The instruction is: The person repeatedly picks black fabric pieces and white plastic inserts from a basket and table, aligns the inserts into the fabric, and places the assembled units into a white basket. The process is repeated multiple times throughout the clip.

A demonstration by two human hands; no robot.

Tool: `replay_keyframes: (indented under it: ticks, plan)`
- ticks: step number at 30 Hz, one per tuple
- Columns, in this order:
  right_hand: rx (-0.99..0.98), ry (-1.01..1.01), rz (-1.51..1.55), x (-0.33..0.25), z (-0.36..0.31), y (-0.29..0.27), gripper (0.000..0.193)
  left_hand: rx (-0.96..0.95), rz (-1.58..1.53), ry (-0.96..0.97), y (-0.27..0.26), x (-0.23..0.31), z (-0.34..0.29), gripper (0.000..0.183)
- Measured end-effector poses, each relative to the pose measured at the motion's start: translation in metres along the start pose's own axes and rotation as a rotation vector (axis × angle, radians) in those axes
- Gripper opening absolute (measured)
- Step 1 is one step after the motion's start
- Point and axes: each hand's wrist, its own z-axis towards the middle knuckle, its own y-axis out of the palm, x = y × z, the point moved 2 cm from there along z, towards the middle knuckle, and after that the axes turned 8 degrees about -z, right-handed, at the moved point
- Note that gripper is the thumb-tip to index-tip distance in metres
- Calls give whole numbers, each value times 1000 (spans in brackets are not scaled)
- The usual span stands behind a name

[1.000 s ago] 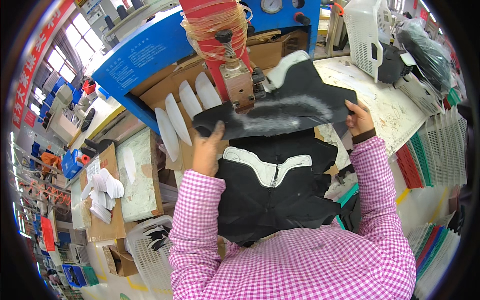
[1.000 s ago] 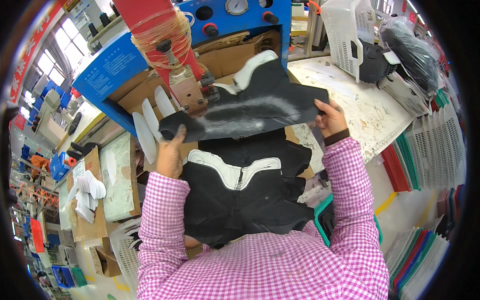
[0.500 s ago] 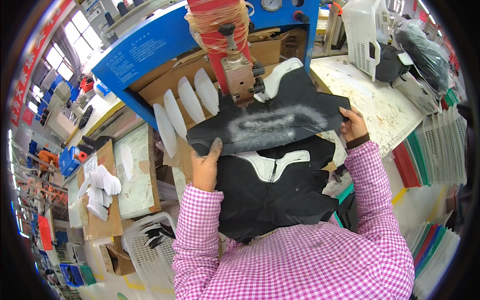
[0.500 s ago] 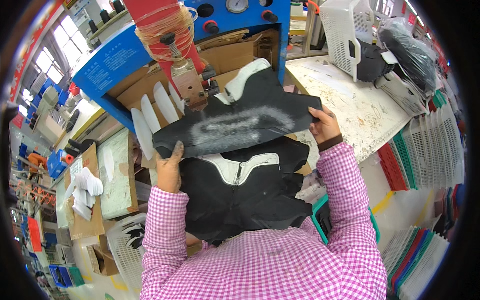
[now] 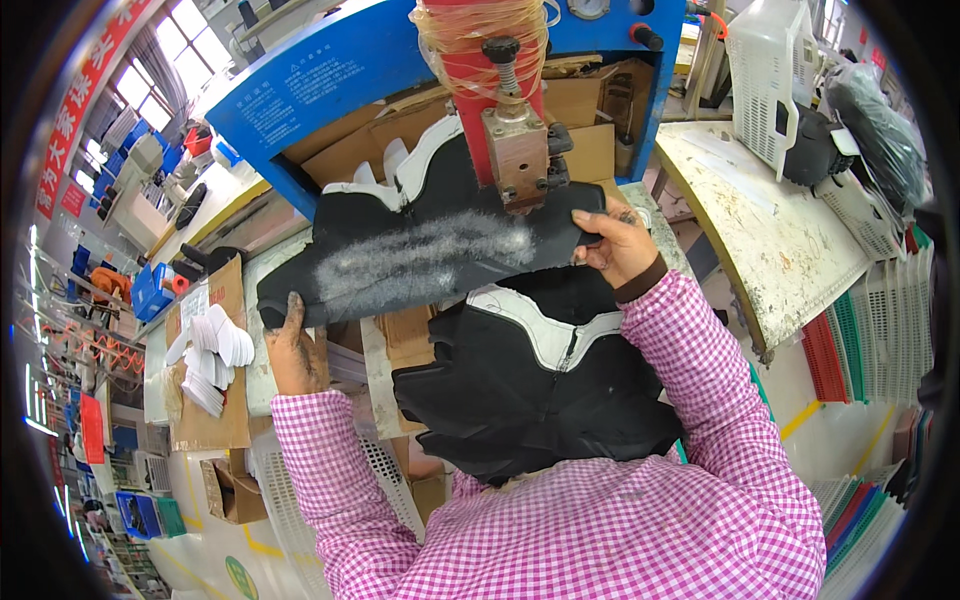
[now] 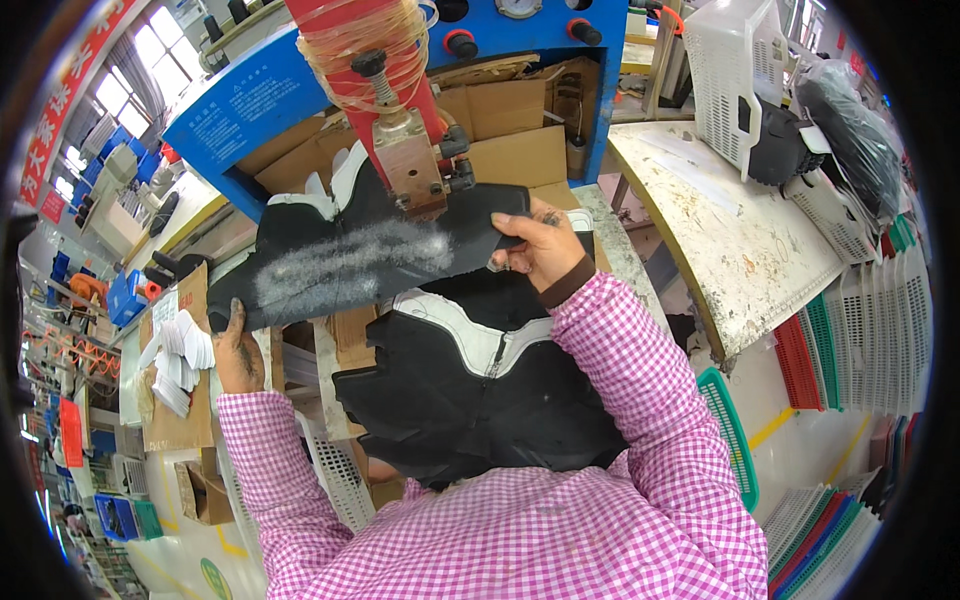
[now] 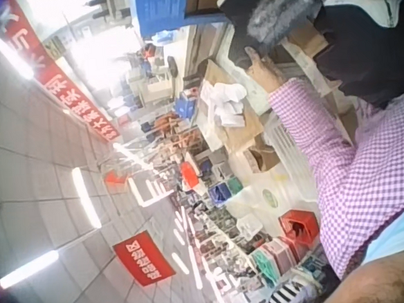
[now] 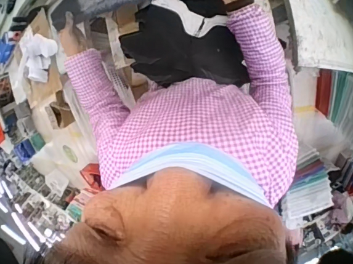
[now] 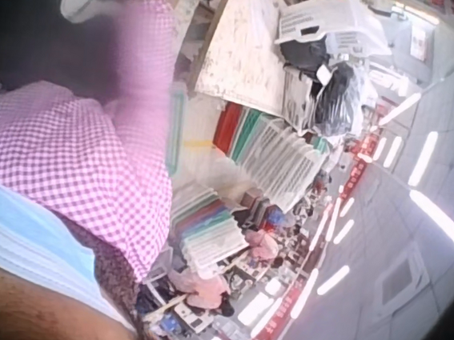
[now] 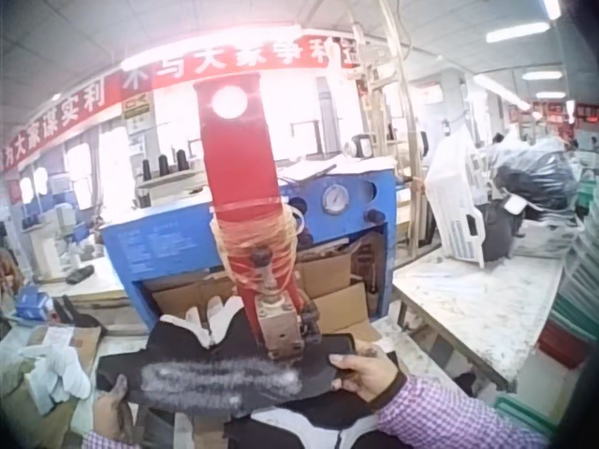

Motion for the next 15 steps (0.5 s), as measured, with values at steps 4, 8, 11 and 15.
replay_keyframes:
  ticks: [4, 8, 11, 15]
  plan:
    - [220, -101, -17, -23, -7, -36, 17, -65, 33, -49, 41, -29, 8, 18]
    - [309, -214, -104, -61, -40, -96, 17, -362, -53, 17, 106, -83, -5, 33]
    - [370, -266, -85, -78, -64, -118, 19, -369, -50, -123, 128, -107, -16, 45]
    - [310, -212, -148, -60, -63, -94, 22, -255, -32, -89, 101, -92, -15, 34]
